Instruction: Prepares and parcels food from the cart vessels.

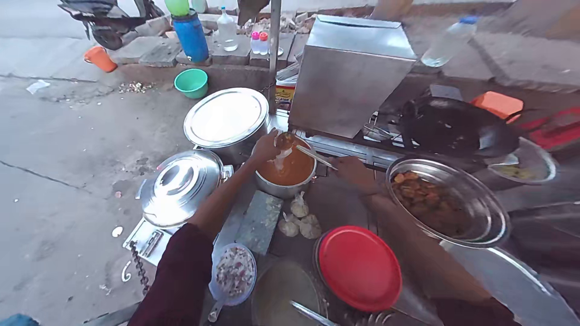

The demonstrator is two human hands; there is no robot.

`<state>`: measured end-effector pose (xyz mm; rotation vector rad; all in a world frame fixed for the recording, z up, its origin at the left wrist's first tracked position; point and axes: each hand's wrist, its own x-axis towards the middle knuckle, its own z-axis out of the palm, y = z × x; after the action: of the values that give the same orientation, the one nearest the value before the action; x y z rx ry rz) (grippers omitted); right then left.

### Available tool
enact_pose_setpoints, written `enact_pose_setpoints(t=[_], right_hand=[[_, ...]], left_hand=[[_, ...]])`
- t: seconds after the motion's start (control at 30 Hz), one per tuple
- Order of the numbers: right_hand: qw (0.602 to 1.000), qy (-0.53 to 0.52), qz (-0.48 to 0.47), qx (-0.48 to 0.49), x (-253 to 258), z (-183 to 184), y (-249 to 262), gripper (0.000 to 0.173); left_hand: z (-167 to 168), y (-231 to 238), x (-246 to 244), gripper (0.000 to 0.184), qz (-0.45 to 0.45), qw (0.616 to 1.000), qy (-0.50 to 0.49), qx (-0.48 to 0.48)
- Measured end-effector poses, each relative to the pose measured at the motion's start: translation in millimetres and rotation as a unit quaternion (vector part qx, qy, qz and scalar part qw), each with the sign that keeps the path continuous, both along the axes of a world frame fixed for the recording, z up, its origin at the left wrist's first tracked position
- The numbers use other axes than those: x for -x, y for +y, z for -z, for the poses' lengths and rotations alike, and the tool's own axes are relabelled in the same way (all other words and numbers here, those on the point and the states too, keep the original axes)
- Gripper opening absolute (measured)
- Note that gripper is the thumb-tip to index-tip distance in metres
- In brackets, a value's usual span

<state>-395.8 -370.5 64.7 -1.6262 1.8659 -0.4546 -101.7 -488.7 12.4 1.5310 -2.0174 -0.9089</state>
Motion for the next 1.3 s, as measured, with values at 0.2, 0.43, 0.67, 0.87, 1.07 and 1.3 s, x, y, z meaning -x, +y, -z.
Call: enact_pose_setpoints(t=[0.2, 0.43, 0.67, 0.87, 1.07, 1.3], right_hand=[[0.924, 0.308, -0.111, 0.198, -40.8, 8.9, 43.5, 0.032], [0.992, -0.010, 0.083, 0.090, -3.7, 23.5, 29.9, 0.044], [0.976, 0.210, 0.022, -0.052, -41.2, 34.7, 31.3, 0.045], [0.989, 0.127, 0.044, -0.064, -20.4, 137.6, -9.9, 0.046], [0.965, -0.169, 0.159, -0.122, 6.0, 164.7, -9.2, 0.047], [0.973, -0.164, 0.152, -0.048, 3.5, 48.0, 19.3, 0.042]], left_hand=[[-14.8, 14.5, 3.0, 0.091, 0.007, 1.000, -0.006, 0.005], [-18.2, 2.4, -6.2, 0.090, -0.047, 0.999, -0.002, -0.012], [-14.0, -3.4, -22.5, 0.089, -0.062, 0.998, -0.029, 0.012], [-19.1, 17.5, -36.6, 0.091, -0.067, 0.998, -0.006, 0.002], [-14.0, 28.5, -43.6, 0.090, -0.051, 0.999, 0.004, 0.015], [-11.5, 28.3, -34.9, 0.089, -0.048, 0.999, 0.008, 0.000]])
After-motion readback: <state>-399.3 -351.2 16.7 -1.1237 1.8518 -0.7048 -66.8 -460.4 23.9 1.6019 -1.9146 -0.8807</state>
